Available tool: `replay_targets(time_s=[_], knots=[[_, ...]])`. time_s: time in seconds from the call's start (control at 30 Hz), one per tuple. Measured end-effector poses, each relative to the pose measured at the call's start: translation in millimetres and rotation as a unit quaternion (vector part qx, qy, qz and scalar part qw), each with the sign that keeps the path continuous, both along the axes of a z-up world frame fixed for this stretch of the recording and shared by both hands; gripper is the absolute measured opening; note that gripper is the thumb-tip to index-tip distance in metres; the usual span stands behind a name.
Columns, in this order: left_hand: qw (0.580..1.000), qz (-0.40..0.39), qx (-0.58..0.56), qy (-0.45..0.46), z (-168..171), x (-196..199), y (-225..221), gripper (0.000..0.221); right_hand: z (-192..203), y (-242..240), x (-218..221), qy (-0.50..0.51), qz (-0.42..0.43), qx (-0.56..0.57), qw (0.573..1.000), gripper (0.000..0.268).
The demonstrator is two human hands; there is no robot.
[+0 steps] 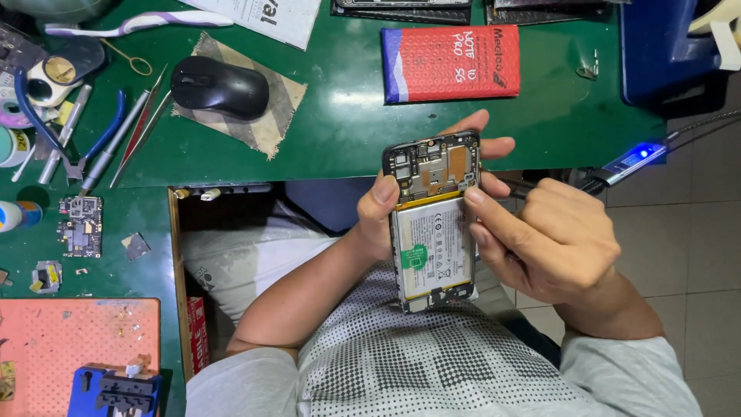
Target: Assembling internal components of a smartphone, including connecting the battery, motherboard, and screen ribbon cables.
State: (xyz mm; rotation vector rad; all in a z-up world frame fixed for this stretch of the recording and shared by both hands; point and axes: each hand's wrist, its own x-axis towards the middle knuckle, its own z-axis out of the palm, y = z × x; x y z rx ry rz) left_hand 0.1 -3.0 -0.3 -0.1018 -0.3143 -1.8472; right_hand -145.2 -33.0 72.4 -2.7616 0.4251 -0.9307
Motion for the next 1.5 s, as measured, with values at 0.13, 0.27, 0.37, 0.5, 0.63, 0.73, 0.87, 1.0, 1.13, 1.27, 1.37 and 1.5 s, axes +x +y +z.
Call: replay_targets(time_s=[0.13,0.27,0.37,0.5,0.63,0.73,0.87,1.0,1.13,1.27,1.37,1.5], knots=[[0.998,0.035,0.008,-0.059,7,1,0,0.101,1,-1,3,0.029,-0.025,-0.033,0.999,0.02],[0.987,0.084,0.027,-0.135,23,3,6,0.089,3,-2,8,0.031,-0.028,-0.045,0.998,0.019],[0.893,0.244,-0.098,-0.365,-22,1,-3,0.046,-4,-2,5,0.033,-0.018,-0.022,0.999,0.019],[0.883,0.245,-0.105,-0.385,1,15,5,0.057,-13,-5,3,0.007,0.005,0.007,1.0,0.017],[0.925,0.227,-0.089,-0.293,3,21,0,0.051,-36,-15,-5,0.076,-0.059,-0.055,0.994,0.032],[0.958,0.236,-0.042,-0.159,-7,25,-18,0.049,-37,-10,-7,0.053,-0.122,0.061,0.989,0.044],[0.939,0.338,0.004,-0.053,-13,33,-32,0.039,-57,-6,-18,-0.106,-0.129,0.244,0.955,0.024],[0.933,0.339,0.119,-0.032,-4,38,-33,0.022,-40,-7,-6,-0.016,-0.118,0.038,0.992,0.016],[0.923,0.344,0.17,-0.027,1,36,-31,0.016,-36,-6,0,-0.017,-0.108,0.005,0.994,0.019],[0.927,0.351,0.128,-0.046,2,34,-28,0.017,-23,-5,6,-0.063,-0.085,0.002,0.994,0.012],[0.923,0.359,0.129,-0.053,5,34,-28,0.018,-20,-5,5,-0.09,-0.077,-0.014,0.993,0.013],[0.926,0.357,0.111,-0.056,4,31,-28,0.018,-17,-6,5,-0.097,-0.067,-0.017,0.993,0.012]])
